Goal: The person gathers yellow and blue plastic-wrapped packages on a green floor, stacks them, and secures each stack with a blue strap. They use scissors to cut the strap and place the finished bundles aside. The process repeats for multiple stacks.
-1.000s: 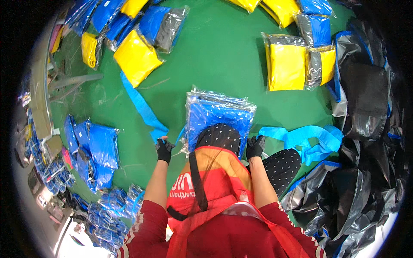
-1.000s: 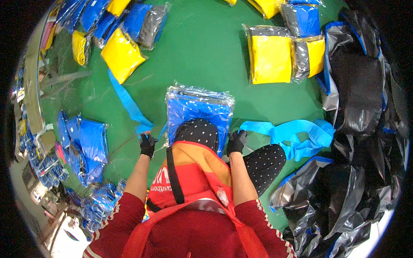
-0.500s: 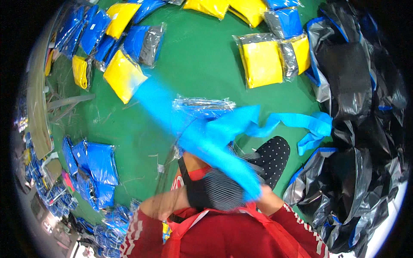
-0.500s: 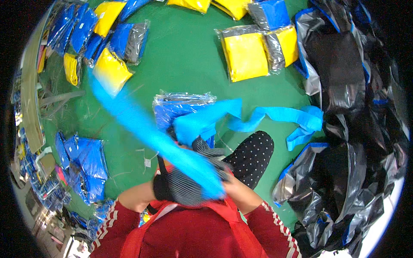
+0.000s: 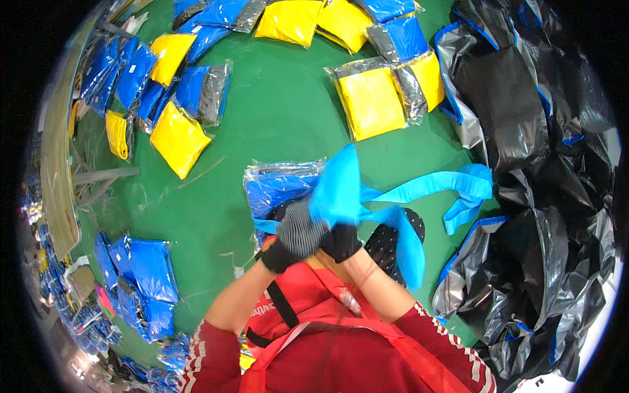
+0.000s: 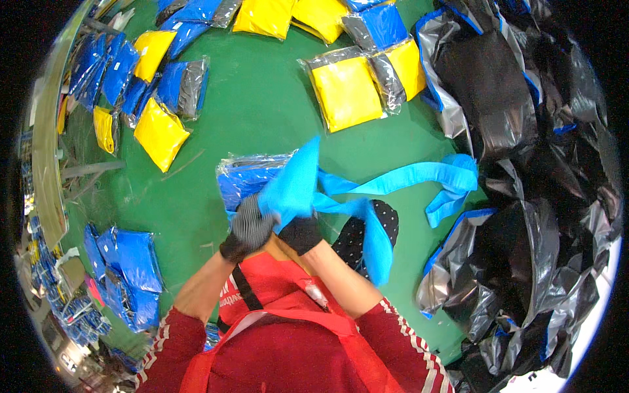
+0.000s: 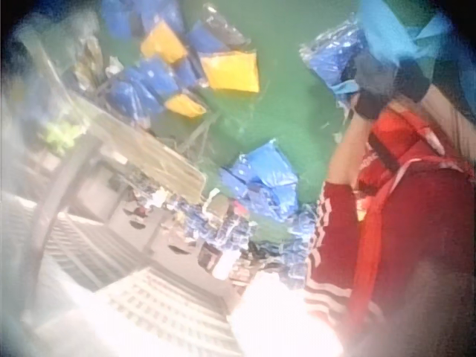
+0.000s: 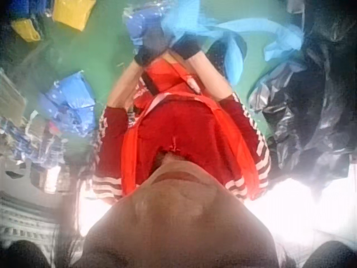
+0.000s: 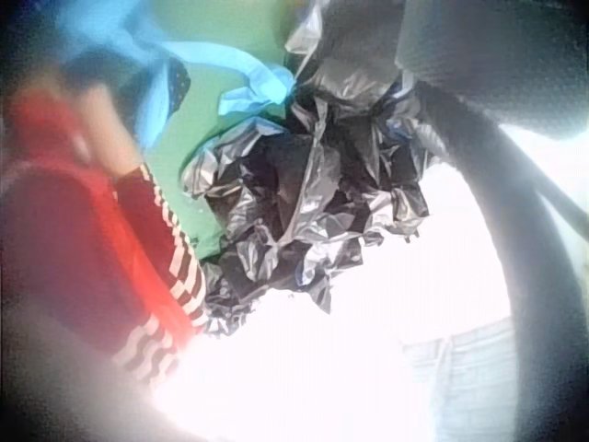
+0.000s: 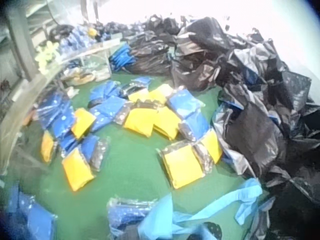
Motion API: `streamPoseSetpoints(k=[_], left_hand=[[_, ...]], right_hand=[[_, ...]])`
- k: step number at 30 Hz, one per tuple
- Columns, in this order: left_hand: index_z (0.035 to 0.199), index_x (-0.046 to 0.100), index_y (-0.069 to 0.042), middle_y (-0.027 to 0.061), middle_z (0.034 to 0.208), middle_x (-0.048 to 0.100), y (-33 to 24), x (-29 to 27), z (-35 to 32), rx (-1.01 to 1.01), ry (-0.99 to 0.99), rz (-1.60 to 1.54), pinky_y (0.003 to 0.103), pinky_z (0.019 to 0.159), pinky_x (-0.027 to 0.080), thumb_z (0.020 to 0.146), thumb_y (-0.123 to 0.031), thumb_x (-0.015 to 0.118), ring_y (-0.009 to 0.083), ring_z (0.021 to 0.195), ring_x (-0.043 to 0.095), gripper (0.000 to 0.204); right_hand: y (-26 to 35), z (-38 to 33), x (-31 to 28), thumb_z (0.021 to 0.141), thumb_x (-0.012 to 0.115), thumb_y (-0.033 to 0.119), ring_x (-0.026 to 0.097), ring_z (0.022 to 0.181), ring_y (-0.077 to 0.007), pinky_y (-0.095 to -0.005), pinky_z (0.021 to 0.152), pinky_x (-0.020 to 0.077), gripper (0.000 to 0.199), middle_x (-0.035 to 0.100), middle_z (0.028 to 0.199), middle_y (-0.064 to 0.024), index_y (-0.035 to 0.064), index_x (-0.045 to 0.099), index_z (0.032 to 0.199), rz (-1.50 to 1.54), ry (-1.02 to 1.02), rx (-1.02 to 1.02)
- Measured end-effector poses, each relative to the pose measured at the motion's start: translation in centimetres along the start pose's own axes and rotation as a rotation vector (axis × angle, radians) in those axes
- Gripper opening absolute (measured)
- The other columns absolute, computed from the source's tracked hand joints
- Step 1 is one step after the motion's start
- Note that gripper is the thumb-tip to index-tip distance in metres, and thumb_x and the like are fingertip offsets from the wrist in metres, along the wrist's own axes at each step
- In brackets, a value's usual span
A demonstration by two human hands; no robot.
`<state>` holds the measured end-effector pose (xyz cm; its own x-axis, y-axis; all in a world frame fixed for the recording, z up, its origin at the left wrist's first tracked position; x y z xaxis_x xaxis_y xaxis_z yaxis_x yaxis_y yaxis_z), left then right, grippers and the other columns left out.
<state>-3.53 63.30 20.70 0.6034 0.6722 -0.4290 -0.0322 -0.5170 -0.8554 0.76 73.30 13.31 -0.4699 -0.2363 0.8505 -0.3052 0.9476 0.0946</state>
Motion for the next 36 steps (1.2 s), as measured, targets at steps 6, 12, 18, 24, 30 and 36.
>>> streamPoseSetpoints(k=[6, 12, 18, 24, 30, 36], left_hand=[[0.092, 0.063, -0.009, 0.014, 0.082, 0.061, -2.2, -0.6, -12.1, 0.353, 0.582, -0.012, 0.04, 0.064, 0.048, 0.081, -0.021, 0.058, 0.0314, 0.074, 0.059, 0.017], [0.081, 0.06, -0.007, 0.0147, 0.059, 0.055, 4.4, -5.0, -17.1, 0.106, 0.291, 0.334, 0.043, 0.05, 0.044, 0.087, -0.024, 0.05, 0.0323, 0.053, 0.055, 0.021], [0.087, 0.063, -0.009, 0.0122, 0.057, 0.056, 5.3, -3.9, -18.3, -0.267, -0.053, 0.412, 0.043, 0.048, 0.044, 0.081, -0.032, 0.06, 0.0322, 0.05, 0.056, 0.025], [0.122, 0.051, -0.012, 0.014, 0.067, 0.061, 6.6, -3.7, -18.2, -0.539, -0.128, 0.297, 0.04, 0.056, 0.048, 0.077, -0.03, 0.066, 0.0301, 0.058, 0.06, 0.05], [0.094, 0.06, -0.008, 0.0124, 0.077, 0.058, 4.3, -5.8, -17.1, -0.621, 0.015, 0.661, 0.045, 0.067, 0.046, 0.077, -0.027, 0.061, 0.0301, 0.074, 0.058, 0.025], [0.095, 0.054, -0.005, 0.0168, 0.084, 0.056, -0.1, -4.4, -16.4, -0.364, -0.185, 0.009, 0.043, 0.07, 0.045, 0.086, -0.031, 0.054, 0.0328, 0.074, 0.056, 0.028]], right_hand=[[12.5, 9.7, 4.5, 0.087, 0.05, 0.028, 0.057, 0.089, -0.0165, -0.0312, 0.079, 0.0446, 0.034, 0.062, 0.102, -0.0057, 0.005, 0.063, 0.108, -1.288, 0.032, -0.408], [30.2, -3.2, -5.1, 0.091, 0.044, 0.038, 0.056, 0.096, -0.0207, -0.0357, 0.085, 0.0453, 0.042, 0.06, 0.107, -0.0119, 0.005, 0.054, 0.115, -1.861, 0.21, 0.509], [29.0, -24.2, -8.8, 0.088, 0.047, 0.033, 0.054, 0.1, -0.0304, -0.0422, 0.086, 0.041, 0.042, 0.055, 0.111, -0.0149, 0.0077, 0.048, 0.121, -2.254, -0.726, 0.711], [22.8, -13.7, 0.7, 0.091, 0.047, 0.037, 0.061, 0.079, -0.0215, -0.0358, 0.069, 0.049, 0.038, 0.065, 0.086, -0.0088, 0.0029, 0.063, 0.087, -1.056, -0.63, 0.115], [5.3, -3.1, -2.2, 0.092, 0.043, 0.045, 0.052, 0.046, -0.0169, -0.03, 0.044, 0.0402, 0.049, 0.052, 0.053, -0.0048, 0.0026, 0.062, 0.078, -1.217, -0.364, 0.361], [7.3, 3.8, 5.2, 0.092, 0.047, 0.042, 0.058, 0.075, -0.0169, -0.0317, 0.062, 0.0492, 0.043, 0.061, 0.1, -0.003, 0.009, 0.049, 0.121, -1.22, -0.123, -0.249]])
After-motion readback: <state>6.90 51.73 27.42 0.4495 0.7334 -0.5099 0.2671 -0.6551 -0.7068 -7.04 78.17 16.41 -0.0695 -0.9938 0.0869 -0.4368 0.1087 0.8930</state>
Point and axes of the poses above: each hand's wrist, its own z-axis towards the middle knuckle, its own x-axis out of the palm, y = z × x, the point moved 3 cm from there along z, towards the middle knuckle
